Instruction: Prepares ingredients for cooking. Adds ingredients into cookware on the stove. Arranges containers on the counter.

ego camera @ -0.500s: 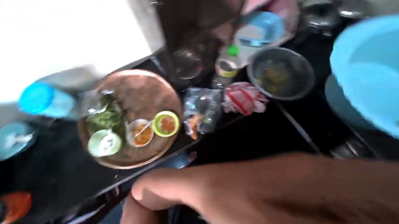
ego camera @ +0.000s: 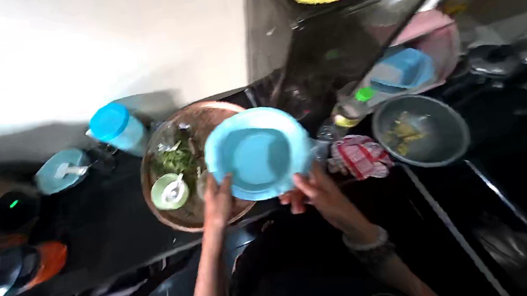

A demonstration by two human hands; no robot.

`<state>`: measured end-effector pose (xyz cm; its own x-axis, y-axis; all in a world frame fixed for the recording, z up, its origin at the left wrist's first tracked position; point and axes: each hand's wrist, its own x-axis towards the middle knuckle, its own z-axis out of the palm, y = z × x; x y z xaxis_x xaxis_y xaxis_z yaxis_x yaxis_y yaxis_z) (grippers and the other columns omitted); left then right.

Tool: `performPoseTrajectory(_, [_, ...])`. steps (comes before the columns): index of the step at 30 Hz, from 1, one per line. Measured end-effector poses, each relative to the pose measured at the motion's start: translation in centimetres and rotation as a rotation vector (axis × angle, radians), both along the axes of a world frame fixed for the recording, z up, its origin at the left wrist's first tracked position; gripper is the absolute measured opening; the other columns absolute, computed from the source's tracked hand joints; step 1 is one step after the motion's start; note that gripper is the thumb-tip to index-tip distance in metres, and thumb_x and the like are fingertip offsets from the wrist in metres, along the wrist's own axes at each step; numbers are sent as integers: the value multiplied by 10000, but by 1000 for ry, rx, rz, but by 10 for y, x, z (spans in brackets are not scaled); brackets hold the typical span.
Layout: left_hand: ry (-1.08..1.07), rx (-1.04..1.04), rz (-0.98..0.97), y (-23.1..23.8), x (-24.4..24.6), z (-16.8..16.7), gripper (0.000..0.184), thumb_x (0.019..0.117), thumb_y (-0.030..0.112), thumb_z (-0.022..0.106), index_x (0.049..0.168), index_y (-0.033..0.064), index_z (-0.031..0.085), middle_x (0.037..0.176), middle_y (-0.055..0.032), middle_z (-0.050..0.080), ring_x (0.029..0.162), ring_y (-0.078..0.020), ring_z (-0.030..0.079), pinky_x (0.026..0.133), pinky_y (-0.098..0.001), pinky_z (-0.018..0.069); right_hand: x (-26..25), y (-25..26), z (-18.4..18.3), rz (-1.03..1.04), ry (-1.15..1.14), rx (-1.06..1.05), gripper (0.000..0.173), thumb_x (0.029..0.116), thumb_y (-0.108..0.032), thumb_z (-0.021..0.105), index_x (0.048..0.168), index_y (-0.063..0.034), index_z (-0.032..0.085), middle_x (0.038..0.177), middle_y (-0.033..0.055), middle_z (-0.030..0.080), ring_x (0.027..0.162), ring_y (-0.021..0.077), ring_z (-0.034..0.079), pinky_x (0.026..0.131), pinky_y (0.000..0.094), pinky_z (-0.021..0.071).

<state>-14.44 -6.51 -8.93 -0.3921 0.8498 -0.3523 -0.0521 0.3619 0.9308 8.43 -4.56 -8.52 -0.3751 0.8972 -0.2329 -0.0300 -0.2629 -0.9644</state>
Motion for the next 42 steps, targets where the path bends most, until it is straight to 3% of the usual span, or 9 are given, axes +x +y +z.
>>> performPoseTrajectory(2, [53, 33, 84, 21, -22, -15, 477, 1089, 197, 487, 1518, 26, 370, 1070, -191, 694, 753, -221, 727, 629, -404, 641, -1, 8, -4, 111, -2, 57, 697, 1073, -204, 502, 1626, -64, 103, 960, 103, 737, 681, 172, 705, 612, 324, 613])
performPoseTrajectory(10, [-52, -5, 180, 117, -67, -87, 523, 1116, 191, 411, 1569, 65, 183, 1055, -262, 681, 708, -298, 742, 608, -447, 643, 69, -10, -16, -108, -233, 49, 484, 1064, -254, 548, 1515, -105, 461, 1025, 81, 741, 768, 169, 716, 685, 345, 611])
performPoseTrajectory(18, [220, -237, 81, 109, -57, -84, 715, 1097, 467, 422, 1561, -50, 255, 1164, -277, 677, 923, -341, 725, 842, -520, 599, 171, 29, -17, -443, -431, 139, 401, 1057, -226, 559, 1421, -58, 553, 1038, 107, 736, 827, 182, 719, 738, 358, 609])
performPoseTrajectory(20, [393, -160, -3, 90, -36, -57, 562, 1121, 395, 369, 1423, -70, 455, 1034, -220, 727, 795, -285, 732, 738, -481, 611, 178, 57, -25, -514, -466, 181, 553, 972, -240, 700, 1460, -67, 505, 1147, 138, 708, 935, 217, 707, 827, 416, 597])
performPoseTrajectory(22, [272, -60, -102, 87, 7, -31, 464, 1136, 310, 323, 1349, -32, 555, 962, -133, 729, 714, -180, 698, 663, -376, 603, 176, 88, -34, -528, -519, 215, 823, 861, -286, 824, 1540, -96, 398, 1362, 169, 611, 1139, 296, 652, 927, 507, 567])
performPoseTrajectory(26, [-551, -135, -189, 126, 112, -44, 415, 1128, 240, 335, 1408, -19, 497, 1281, -160, 667, 1143, -234, 676, 992, -399, 550, 157, 146, -61, -481, -608, 421, 1155, 728, -412, 919, 1621, -117, 248, 1579, 181, 412, 1402, 359, 459, 1095, 583, 443])
performPoseTrajectory(28, [-793, -196, -42, 155, 146, -67, 371, 1109, 194, 359, 1345, -55, 500, 1264, -199, 655, 1125, -258, 681, 993, -386, 549, 146, 164, -79, -468, -601, 537, 1148, 741, -406, 907, 1623, -122, 229, 1574, 171, 424, 1394, 327, 483, 1118, 551, 443])
performPoseTrajectory(34, [-905, -221, 239, 208, 186, -95, 324, 1061, 190, 414, 1315, -9, 437, 1209, -213, 607, 1014, -300, 663, 884, -447, 564, 152, 172, -73, -544, -711, 552, 858, 782, -287, 858, 1510, -108, 440, 1442, 206, 521, 1329, 385, 511, 1072, 588, 456])
performPoseTrajectory(42, [-957, -160, 388, 222, 198, -99, 416, 1050, 138, 427, 1441, 11, 369, 1463, -230, 448, 1254, -351, 537, 996, -499, 500, 169, 163, -67, -512, -752, 441, 904, 793, -273, 880, 1541, -89, 408, 1514, 241, 459, 1386, 439, 452, 1104, 607, 426])
